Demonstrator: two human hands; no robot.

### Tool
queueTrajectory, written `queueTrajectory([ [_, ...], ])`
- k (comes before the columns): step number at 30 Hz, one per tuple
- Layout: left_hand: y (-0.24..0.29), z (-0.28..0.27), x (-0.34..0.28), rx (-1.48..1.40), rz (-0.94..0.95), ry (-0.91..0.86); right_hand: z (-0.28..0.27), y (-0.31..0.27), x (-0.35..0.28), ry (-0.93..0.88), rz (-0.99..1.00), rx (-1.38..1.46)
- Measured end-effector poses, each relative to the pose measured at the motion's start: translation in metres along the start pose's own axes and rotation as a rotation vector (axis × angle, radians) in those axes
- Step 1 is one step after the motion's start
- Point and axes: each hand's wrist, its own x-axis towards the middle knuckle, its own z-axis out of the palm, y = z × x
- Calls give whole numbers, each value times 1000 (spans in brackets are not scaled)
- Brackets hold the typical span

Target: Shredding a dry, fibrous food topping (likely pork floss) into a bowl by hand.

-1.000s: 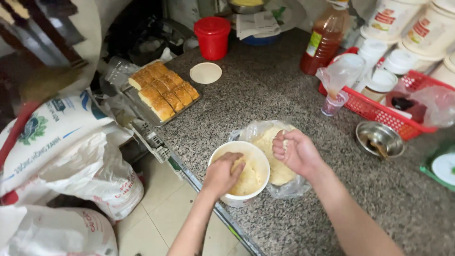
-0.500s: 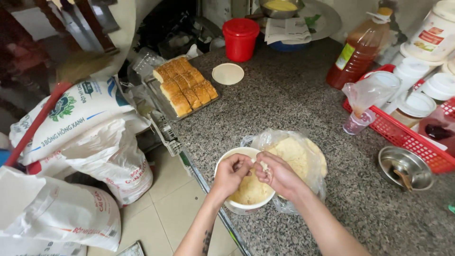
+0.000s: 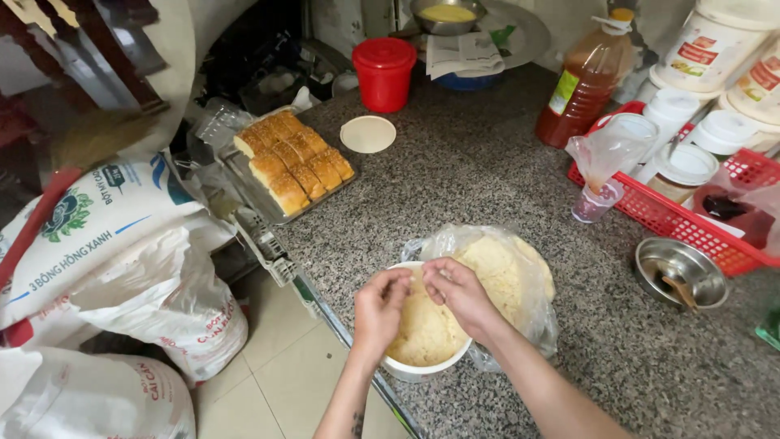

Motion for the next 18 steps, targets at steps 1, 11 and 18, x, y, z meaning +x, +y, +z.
queueTrajectory([
  [1, 2, -1, 1, 0, -3, 1, 0, -2, -1, 0, 3, -1],
  [11, 6, 3, 4, 104, 105, -19, 11, -16, -13, -28, -59, -103],
  [18, 1, 3, 5, 34, 60, 37, 10, -6, -12, -92, -15, -148],
])
